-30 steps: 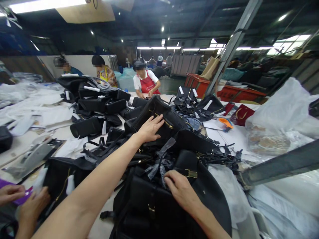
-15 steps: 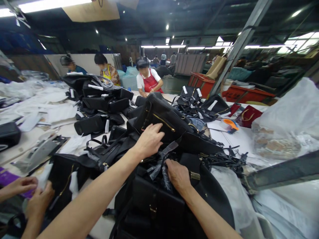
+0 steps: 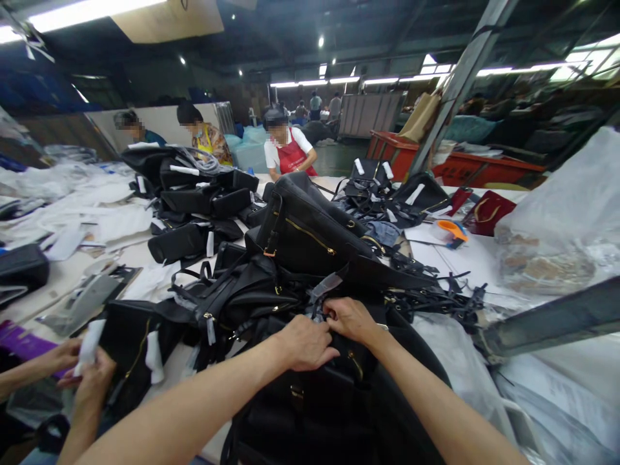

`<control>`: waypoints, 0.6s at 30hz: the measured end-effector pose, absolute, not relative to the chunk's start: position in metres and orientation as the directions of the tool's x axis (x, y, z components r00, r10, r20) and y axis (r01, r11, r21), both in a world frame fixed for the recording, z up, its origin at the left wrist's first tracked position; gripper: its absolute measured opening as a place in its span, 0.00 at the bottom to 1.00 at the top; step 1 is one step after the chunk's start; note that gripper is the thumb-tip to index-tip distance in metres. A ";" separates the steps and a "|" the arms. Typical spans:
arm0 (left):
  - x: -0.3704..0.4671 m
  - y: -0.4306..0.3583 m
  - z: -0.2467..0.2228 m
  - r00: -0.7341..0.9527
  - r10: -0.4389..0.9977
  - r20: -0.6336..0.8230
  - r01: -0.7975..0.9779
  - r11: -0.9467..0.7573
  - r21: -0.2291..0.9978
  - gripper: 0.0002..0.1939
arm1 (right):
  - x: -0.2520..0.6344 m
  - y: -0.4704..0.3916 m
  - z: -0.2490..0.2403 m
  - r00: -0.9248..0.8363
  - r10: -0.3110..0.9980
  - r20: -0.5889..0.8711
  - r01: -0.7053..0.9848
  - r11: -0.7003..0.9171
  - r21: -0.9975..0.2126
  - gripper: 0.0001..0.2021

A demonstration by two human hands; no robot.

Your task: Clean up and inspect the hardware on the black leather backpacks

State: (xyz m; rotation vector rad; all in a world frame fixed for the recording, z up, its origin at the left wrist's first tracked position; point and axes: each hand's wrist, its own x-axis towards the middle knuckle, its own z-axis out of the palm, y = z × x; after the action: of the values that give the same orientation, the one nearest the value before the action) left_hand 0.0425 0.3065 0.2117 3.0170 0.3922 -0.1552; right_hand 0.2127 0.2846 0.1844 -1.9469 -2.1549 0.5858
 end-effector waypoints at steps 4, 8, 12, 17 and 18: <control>0.019 0.322 0.232 0.987 0.112 -0.113 0.128 -0.982 0.141 0.15 | 0.217 0.288 0.191 -0.178 0.971 -0.159 0.878 0.084 -0.472 0.12; -0.006 0.344 0.243 0.996 0.050 -0.071 0.063 -0.977 0.205 0.14 | 0.221 0.291 0.193 -0.203 0.963 -0.175 0.843 0.081 -0.531 0.12; -0.011 0.350 0.243 0.992 0.061 -0.109 0.087 -0.966 0.246 0.16 | 0.223 0.292 0.192 -0.216 0.959 -0.184 0.833 0.083 -0.548 0.12; -0.006 0.330 0.246 0.981 0.123 -0.149 0.159 -0.952 0.260 0.14 | 0.221 0.289 0.189 -0.189 0.967 -0.172 0.853 0.074 -0.517 0.13; -0.002 0.325 0.248 0.968 0.175 -0.177 0.214 -0.949 0.231 0.15 | 0.220 0.288 0.188 -0.178 0.969 -0.170 0.859 0.068 -0.507 0.13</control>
State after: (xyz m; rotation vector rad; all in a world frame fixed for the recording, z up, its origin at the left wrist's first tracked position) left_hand -0.0022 0.3253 0.2478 2.8669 0.2883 -0.2256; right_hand 0.2199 0.2883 0.1883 -1.8612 -2.1283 0.7574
